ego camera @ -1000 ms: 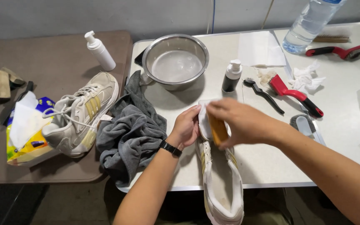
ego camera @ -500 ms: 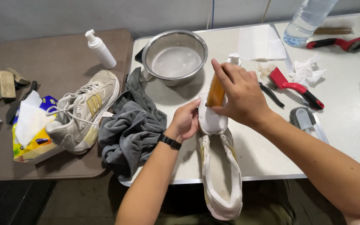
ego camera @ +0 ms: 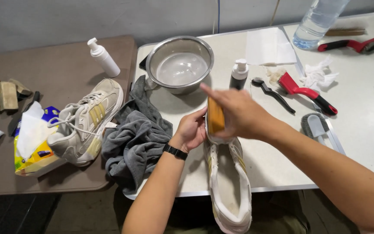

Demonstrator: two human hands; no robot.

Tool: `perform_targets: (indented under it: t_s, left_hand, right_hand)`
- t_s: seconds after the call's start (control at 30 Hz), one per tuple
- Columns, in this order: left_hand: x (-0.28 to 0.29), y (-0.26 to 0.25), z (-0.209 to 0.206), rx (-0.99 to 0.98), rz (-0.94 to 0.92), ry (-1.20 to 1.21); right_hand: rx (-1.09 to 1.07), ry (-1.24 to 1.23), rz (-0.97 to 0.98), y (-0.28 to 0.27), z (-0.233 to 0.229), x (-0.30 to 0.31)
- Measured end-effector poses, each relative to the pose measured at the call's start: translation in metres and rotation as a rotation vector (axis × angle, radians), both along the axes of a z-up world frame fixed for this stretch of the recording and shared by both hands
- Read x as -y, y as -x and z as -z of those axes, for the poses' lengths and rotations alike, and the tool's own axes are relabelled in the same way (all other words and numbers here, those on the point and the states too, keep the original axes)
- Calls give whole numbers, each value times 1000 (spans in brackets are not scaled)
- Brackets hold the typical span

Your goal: Cleaning a pair of sneakers using cleaning foam, brushes, and a cloth on a workbench.

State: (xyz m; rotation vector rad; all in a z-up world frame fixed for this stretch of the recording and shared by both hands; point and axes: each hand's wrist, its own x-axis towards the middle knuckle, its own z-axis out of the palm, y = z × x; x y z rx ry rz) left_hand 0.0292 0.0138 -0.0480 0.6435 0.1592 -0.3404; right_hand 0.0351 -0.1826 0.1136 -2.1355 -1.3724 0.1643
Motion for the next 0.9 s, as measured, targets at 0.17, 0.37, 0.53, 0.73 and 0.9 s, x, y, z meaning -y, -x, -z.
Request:
perform_targets:
  t_s: [0.17,0.37,0.53,0.73,0.9]
  left_hand:
    - [4,19,-24,2,26,-14]
    - [-1,16,-25,150,80,120]
    - [-9,15,-9,110,78,37]
    - [6,33,-66,133,106,-8]
    - [-2,15,-28,125,75,-18]
  right_hand:
    - [166,-42,48,-7,13,0]
    - [531,-88,416,-26,22,-10]
    - [100,-124,-55,3,6,-10]
    - [446,-125,200,-17,23,-12]
    - [254,-54,11,-8,18,-14]
